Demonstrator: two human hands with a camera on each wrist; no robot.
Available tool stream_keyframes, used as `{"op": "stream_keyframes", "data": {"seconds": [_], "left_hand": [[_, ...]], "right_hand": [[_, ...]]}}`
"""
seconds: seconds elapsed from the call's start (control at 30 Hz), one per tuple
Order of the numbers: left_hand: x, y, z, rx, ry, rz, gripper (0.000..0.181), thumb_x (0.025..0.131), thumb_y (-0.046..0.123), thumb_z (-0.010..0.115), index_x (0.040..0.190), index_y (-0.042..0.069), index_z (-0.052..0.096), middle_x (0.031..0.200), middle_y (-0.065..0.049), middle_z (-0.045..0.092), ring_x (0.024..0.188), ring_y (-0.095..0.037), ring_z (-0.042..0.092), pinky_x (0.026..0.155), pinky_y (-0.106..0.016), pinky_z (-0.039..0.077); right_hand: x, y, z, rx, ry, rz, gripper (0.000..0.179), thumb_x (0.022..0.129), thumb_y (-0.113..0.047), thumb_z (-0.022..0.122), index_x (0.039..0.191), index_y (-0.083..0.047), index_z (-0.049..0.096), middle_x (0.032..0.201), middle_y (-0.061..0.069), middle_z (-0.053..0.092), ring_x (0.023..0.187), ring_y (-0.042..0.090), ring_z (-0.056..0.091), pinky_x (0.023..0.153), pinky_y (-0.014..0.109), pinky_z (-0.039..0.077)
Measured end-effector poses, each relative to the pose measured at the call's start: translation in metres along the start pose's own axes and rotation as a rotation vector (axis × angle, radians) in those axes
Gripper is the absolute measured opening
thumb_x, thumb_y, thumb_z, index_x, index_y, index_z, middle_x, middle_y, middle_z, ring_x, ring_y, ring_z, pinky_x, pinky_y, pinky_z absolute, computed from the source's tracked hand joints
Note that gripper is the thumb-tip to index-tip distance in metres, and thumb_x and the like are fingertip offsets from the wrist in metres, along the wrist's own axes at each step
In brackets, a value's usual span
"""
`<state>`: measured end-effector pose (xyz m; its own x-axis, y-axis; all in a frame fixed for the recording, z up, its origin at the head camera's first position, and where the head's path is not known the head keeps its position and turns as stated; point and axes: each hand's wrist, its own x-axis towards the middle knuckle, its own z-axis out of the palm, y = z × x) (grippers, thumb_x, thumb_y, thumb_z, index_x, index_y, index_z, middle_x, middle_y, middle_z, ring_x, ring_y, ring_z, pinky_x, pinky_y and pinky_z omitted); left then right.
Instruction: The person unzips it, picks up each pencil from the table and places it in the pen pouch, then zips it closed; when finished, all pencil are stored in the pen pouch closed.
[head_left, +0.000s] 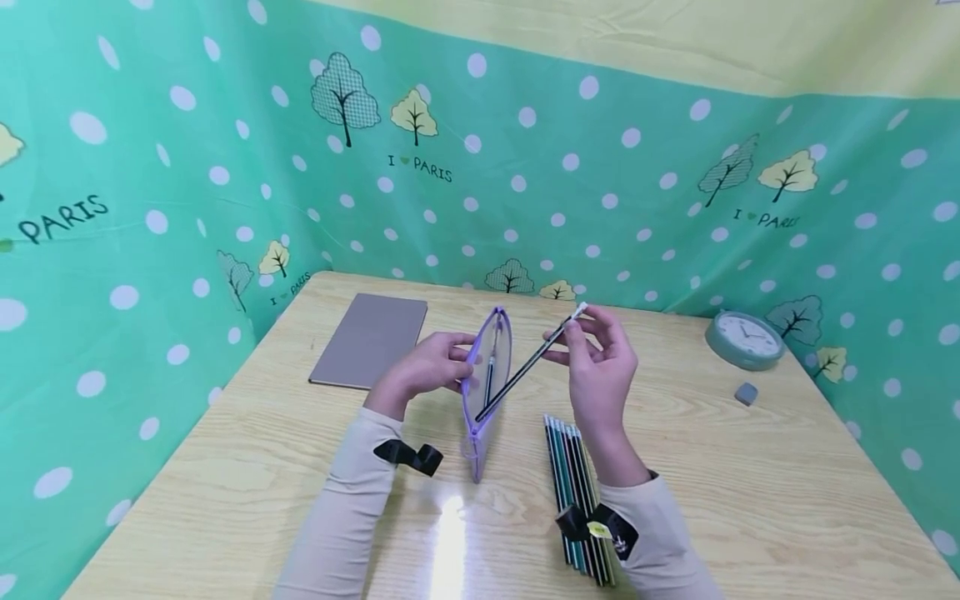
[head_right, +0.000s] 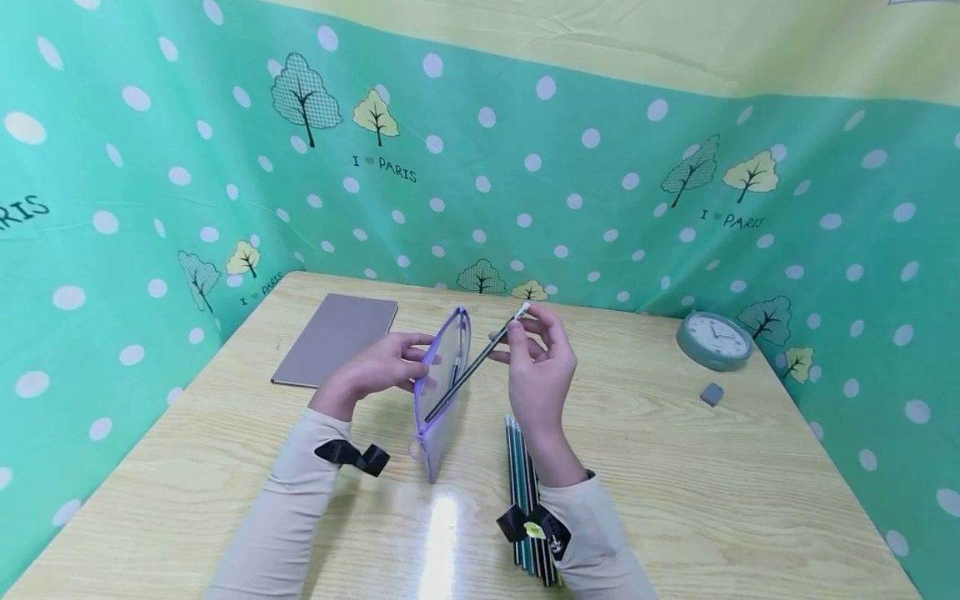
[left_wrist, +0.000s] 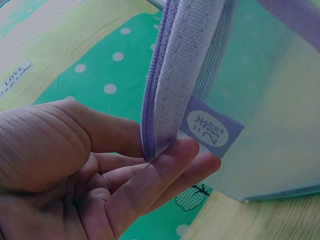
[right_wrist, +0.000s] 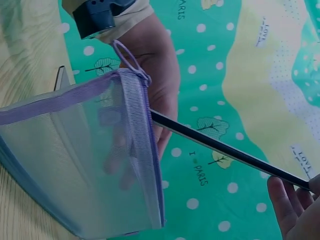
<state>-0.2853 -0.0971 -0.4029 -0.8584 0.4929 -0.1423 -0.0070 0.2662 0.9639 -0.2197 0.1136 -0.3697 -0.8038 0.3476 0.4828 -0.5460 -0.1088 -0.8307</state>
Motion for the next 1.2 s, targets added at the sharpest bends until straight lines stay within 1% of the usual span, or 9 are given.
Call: {"op": "stream_keyframes", "data": {"seconds": [0.13, 0.37, 0.47, 0.67, 0.77, 0.87, 0.93, 1.03, 1.2], "left_hand": [[0.0, 0.002, -0.001, 0.009, -0.001, 0.003, 0.063, 0.097, -0.01, 0.053, 0.155, -0.013, 0.029, 0.138, -0.037, 0.057, 0.101, -0.04, 0.073, 0.087, -0.04, 0.066], [0.0, 0.004, -0.003, 0.015, 0.005, -0.009, 0.063, 0.097, -0.01, 0.053, 0.155, -0.013, 0.029, 0.139, -0.036, 0.056, 0.101, -0.039, 0.073, 0.086, -0.04, 0.066], [-0.001, 0.003, -0.003, 0.014, 0.003, -0.013, 0.063, 0.097, -0.01, 0.053, 0.155, -0.013, 0.029, 0.139, -0.037, 0.056, 0.103, -0.041, 0.073, 0.087, -0.04, 0.066], [0.001, 0.0, 0.004, 0.004, -0.01, -0.016, 0.062, 0.097, -0.01, 0.053, 0.155, -0.011, 0.031, 0.137, -0.035, 0.058, 0.104, -0.041, 0.073, 0.087, -0.041, 0.066], [0.004, -0.001, 0.007, 0.003, -0.007, -0.016, 0.061, 0.097, -0.01, 0.054, 0.155, -0.011, 0.033, 0.136, -0.034, 0.06, 0.102, -0.039, 0.073, 0.086, -0.041, 0.066], [0.004, 0.0, 0.008, 0.01, -0.006, -0.015, 0.061, 0.097, -0.009, 0.053, 0.155, -0.012, 0.033, 0.136, -0.034, 0.06, 0.102, -0.039, 0.073, 0.086, -0.041, 0.066], [0.004, 0.0, 0.007, 0.018, -0.005, -0.013, 0.06, 0.098, -0.009, 0.053, 0.154, -0.012, 0.033, 0.136, -0.034, 0.06, 0.103, -0.039, 0.073, 0.087, -0.041, 0.066], [0.004, 0.001, 0.007, 0.024, -0.002, -0.013, 0.06, 0.098, -0.009, 0.053, 0.155, -0.012, 0.033, 0.137, -0.034, 0.06, 0.103, -0.039, 0.073, 0.087, -0.041, 0.066], [0.005, 0.001, 0.006, 0.023, 0.008, -0.023, 0.061, 0.098, -0.009, 0.054, 0.155, -0.01, 0.034, 0.136, -0.034, 0.061, 0.102, -0.038, 0.074, 0.086, -0.04, 0.066]], "right_hand": [[-0.002, 0.001, 0.003, -0.025, -0.049, 0.016, 0.022, 0.098, 0.012, 0.059, 0.12, 0.008, 0.063, 0.094, 0.005, 0.065, 0.077, 0.017, 0.075, 0.064, 0.03, 0.067], [-0.003, 0.008, 0.008, -0.033, -0.075, 0.07, 0.027, 0.098, 0.014, 0.058, 0.124, 0.016, 0.061, 0.093, 0.006, 0.065, 0.074, 0.013, 0.074, 0.063, 0.03, 0.066], [-0.005, 0.013, 0.008, -0.076, -0.102, 0.081, 0.027, 0.097, 0.014, 0.059, 0.124, 0.018, 0.062, 0.094, 0.01, 0.064, 0.071, 0.01, 0.073, 0.062, 0.029, 0.066], [-0.011, 0.019, 0.005, -0.231, -0.168, 0.094, 0.028, 0.096, 0.012, 0.062, 0.123, 0.016, 0.065, 0.098, 0.023, 0.066, 0.069, 0.004, 0.071, 0.061, 0.03, 0.066], [-0.013, 0.025, 0.004, -0.295, -0.192, 0.097, 0.028, 0.095, 0.011, 0.064, 0.123, 0.014, 0.066, 0.1, 0.027, 0.067, 0.072, 0.014, 0.074, 0.061, 0.035, 0.067], [-0.013, 0.031, 0.004, -0.326, -0.209, 0.098, 0.027, 0.095, 0.01, 0.065, 0.122, 0.014, 0.067, 0.1, 0.028, 0.068, 0.076, 0.032, 0.076, 0.061, 0.039, 0.067], [-0.014, 0.033, 0.004, -0.338, -0.214, 0.103, 0.027, 0.096, 0.009, 0.065, 0.123, 0.013, 0.067, 0.101, 0.028, 0.068, 0.078, 0.04, 0.075, 0.062, 0.042, 0.067], [-0.013, 0.034, 0.004, -0.341, -0.211, 0.109, 0.027, 0.096, 0.008, 0.065, 0.123, 0.013, 0.067, 0.101, 0.028, 0.068, 0.08, 0.043, 0.074, 0.062, 0.041, 0.067], [-0.012, 0.034, 0.005, -0.341, -0.221, 0.106, 0.028, 0.096, 0.007, 0.065, 0.124, 0.012, 0.067, 0.101, 0.028, 0.069, 0.08, 0.041, 0.075, 0.061, 0.035, 0.067]]}}
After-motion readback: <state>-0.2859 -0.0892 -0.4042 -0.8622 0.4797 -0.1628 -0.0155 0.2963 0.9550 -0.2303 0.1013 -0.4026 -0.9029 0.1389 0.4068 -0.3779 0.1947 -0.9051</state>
